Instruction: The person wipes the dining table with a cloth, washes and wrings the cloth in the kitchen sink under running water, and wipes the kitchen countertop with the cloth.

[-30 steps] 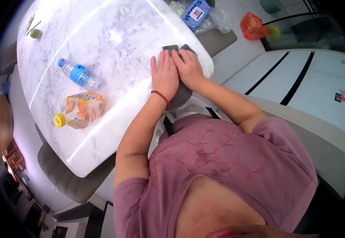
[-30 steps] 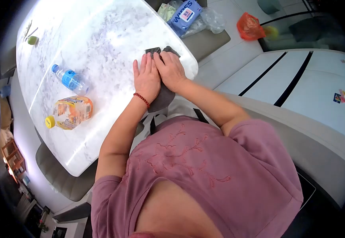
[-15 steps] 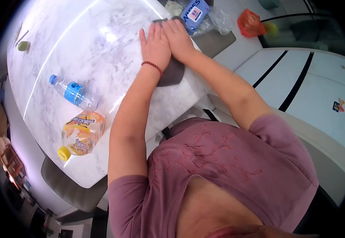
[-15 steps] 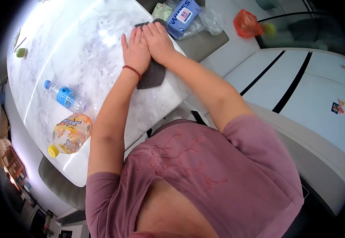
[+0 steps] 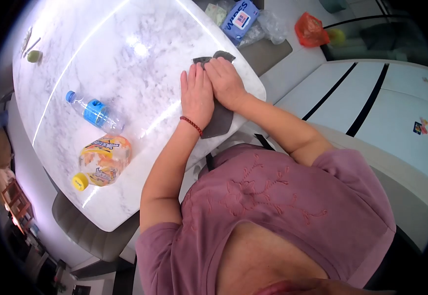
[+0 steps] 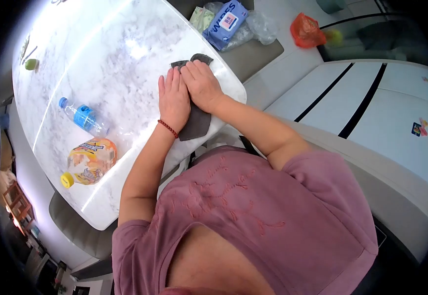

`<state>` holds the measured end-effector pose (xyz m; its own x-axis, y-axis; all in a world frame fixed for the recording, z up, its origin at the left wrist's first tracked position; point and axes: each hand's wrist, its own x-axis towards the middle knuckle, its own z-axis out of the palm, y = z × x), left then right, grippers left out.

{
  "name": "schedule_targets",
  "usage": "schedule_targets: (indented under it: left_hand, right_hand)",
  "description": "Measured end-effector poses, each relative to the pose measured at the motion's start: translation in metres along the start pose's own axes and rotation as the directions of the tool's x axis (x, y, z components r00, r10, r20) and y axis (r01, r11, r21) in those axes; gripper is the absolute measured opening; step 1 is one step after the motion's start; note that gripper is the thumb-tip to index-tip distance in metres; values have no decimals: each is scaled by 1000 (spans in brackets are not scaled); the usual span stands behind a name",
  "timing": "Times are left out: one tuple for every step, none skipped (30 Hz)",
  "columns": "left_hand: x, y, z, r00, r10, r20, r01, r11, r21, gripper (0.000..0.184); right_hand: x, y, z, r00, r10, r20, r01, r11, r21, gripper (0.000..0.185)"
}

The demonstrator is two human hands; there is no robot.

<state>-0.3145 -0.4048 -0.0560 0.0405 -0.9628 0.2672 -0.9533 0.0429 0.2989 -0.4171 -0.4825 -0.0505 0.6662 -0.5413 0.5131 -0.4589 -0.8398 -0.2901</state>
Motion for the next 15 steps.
schedule_targets:
  left_hand:
    - [1,-1,2,1000,3,-13,-3,1000,6,43]
    - [2,-1,5,1000,1,-27,-1,1000,10,43]
    - [8,-2,5,999,-5,-33,6,1000,8,43]
    - [17,-4,7,999,-34,2,34,998,50,43]
    - [27,-7,9,997,-64,33,61,994,93,43]
    - [37,-12,13,997,-71,27,68,994,91,43]
    - [46,-19,17,997,-81,-1,81,993,81,43]
    - [56,-25,21,995,-91,-29,93,993,74,43]
    - [65,-31,23,995,-97,-35,100,988,114,42]
    - [74,-35,21,994,-103,-36,107,987,118,42]
    - [84,-39,20,992,-127,-2,126,982,140,44]
    - [92,-42,20,988,-150,30,143,976,162,45]
    - [97,-44,20,990,-143,16,137,972,193,44]
    - [96,-42,20,989,-147,13,141,971,195,44]
    - [94,-38,19,989,-146,30,136,967,217,44]
  right_hand:
    - [-1,-2,0,997,-39,-70,35,998,-51,23]
    - [1,-1,1,997,-44,-68,41,998,-53,23]
    - [6,1,1,999,-26,-47,25,999,-34,25]
    - [11,3,3,1000,-9,-26,9,1000,-15,28]
    - [18,9,9,1000,-19,-25,18,1000,-16,28]
    - [26,18,18,998,-30,-59,26,998,-61,26]
    - [35,26,25,995,-40,-91,30,994,-103,24]
    - [43,34,31,995,-47,-89,38,994,-99,24]
    - [52,39,34,995,-34,-89,24,994,-109,20]
    - [61,43,37,996,-19,-90,8,993,-118,17]
    - [69,47,40,996,-21,-88,11,993,-114,17]
    - [77,52,42,996,-11,-85,3,995,-96,15]
    - [80,54,43,997,-2,-81,-5,997,-79,12]
    - [78,54,42,997,-7,-81,0,997,-77,12]
    - [75,54,40,998,0,-55,-4,997,-72,12]
